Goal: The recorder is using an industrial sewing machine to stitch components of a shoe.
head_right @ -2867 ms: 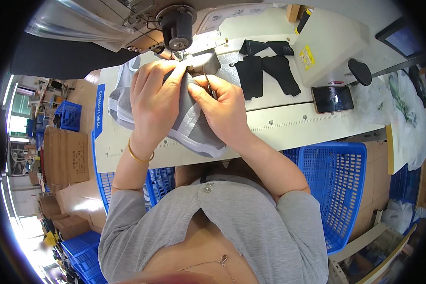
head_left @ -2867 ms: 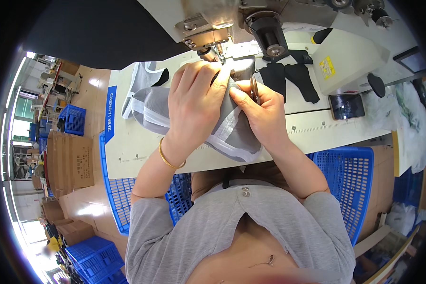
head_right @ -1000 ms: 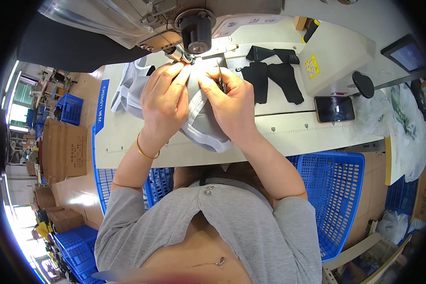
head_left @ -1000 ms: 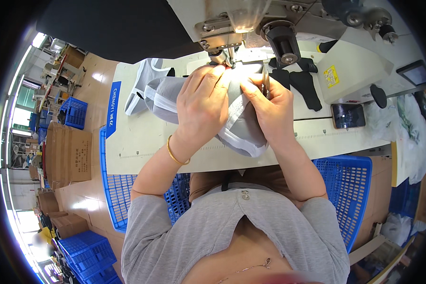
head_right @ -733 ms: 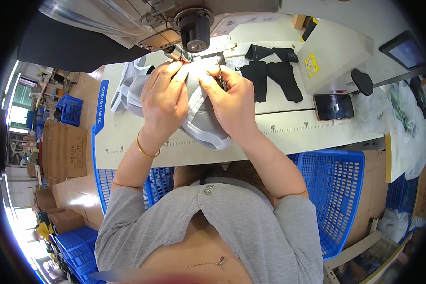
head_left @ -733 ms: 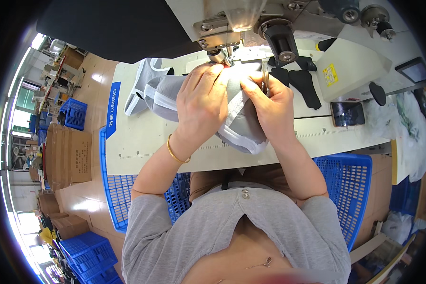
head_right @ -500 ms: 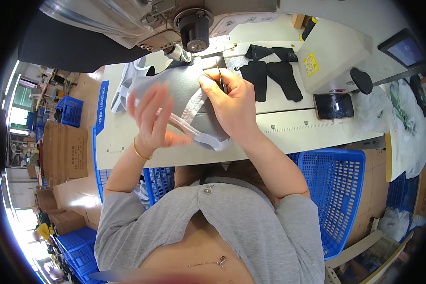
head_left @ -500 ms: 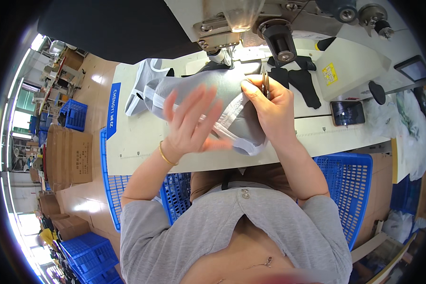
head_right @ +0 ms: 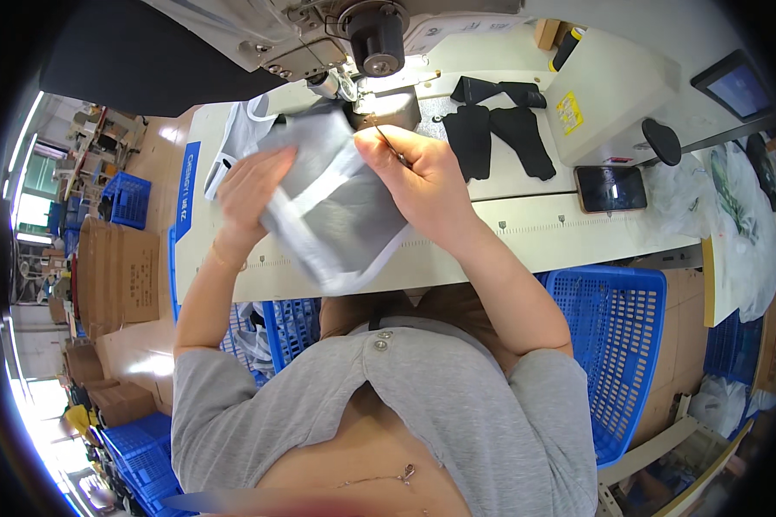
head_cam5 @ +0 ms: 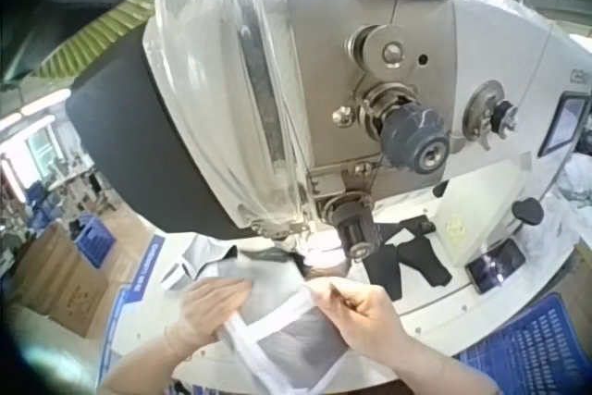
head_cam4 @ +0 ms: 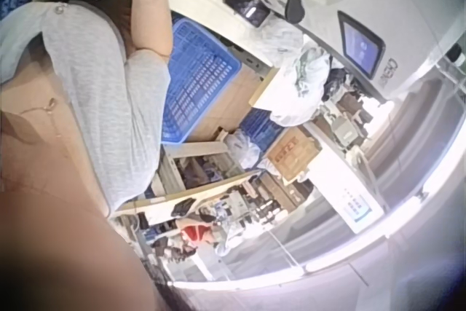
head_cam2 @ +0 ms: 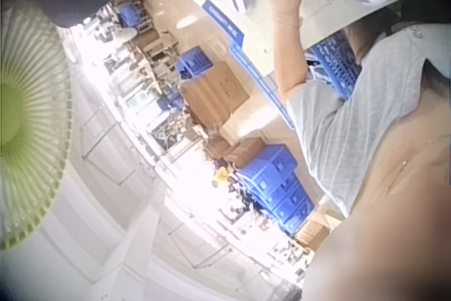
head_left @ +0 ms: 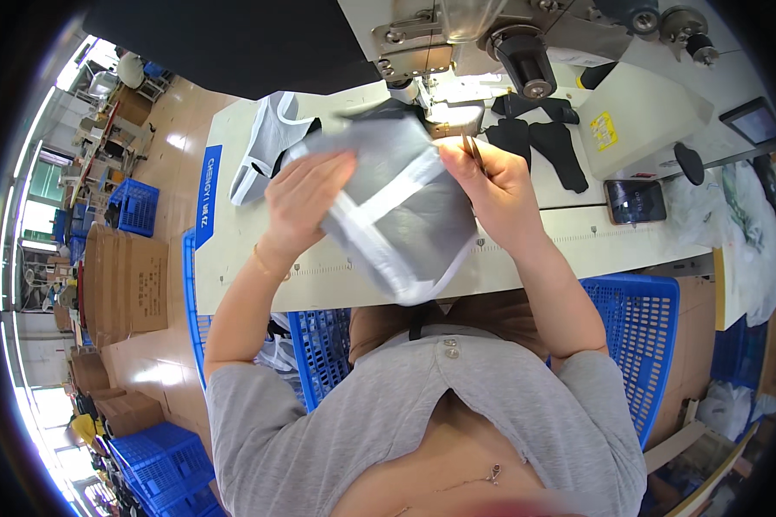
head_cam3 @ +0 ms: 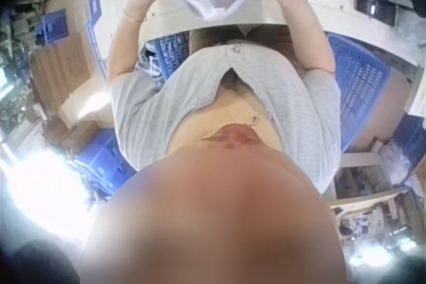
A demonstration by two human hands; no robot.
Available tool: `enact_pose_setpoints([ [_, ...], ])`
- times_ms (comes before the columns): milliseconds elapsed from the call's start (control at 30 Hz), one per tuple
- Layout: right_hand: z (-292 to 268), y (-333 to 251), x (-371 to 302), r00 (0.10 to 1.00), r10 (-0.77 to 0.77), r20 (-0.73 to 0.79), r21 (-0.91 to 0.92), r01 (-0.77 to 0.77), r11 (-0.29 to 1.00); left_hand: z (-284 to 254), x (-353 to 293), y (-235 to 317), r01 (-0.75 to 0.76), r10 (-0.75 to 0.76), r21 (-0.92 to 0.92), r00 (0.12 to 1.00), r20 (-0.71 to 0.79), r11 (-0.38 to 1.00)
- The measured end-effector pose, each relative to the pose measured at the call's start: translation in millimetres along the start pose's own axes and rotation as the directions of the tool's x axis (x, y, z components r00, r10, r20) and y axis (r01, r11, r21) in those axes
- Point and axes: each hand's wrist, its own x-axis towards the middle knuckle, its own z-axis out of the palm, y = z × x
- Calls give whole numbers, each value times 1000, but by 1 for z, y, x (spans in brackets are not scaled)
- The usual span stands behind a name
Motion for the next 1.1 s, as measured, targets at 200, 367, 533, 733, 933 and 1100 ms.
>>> enact_pose_setpoints([
  [200,9,15,-8,946,-32,323,244,-51,969,-53,-50,28,817,-713,-575,381,588,-37],
  [367,16,29,-24,823,-6,568,124,-78,989,-42,-62,52,744,-610,-466,100,786,-479],
  [533,18,52,-43,869,145,474,33,-182,983,-20,-76,65,793,-467,-274,-15,884,-544],
  [733,18,74,-44,980,45,194,-104,-25,994,3,-41,59,536,-501,-135,835,227,833],
  [933,16,68,-38,877,388,283,345,-471,812,52,-13,44,609,-69,-610,734,675,507],
  [1100,20,88,-41,777,601,185,514,-598,615,67,-10,49,906,-79,-418,413,907,-73],
])
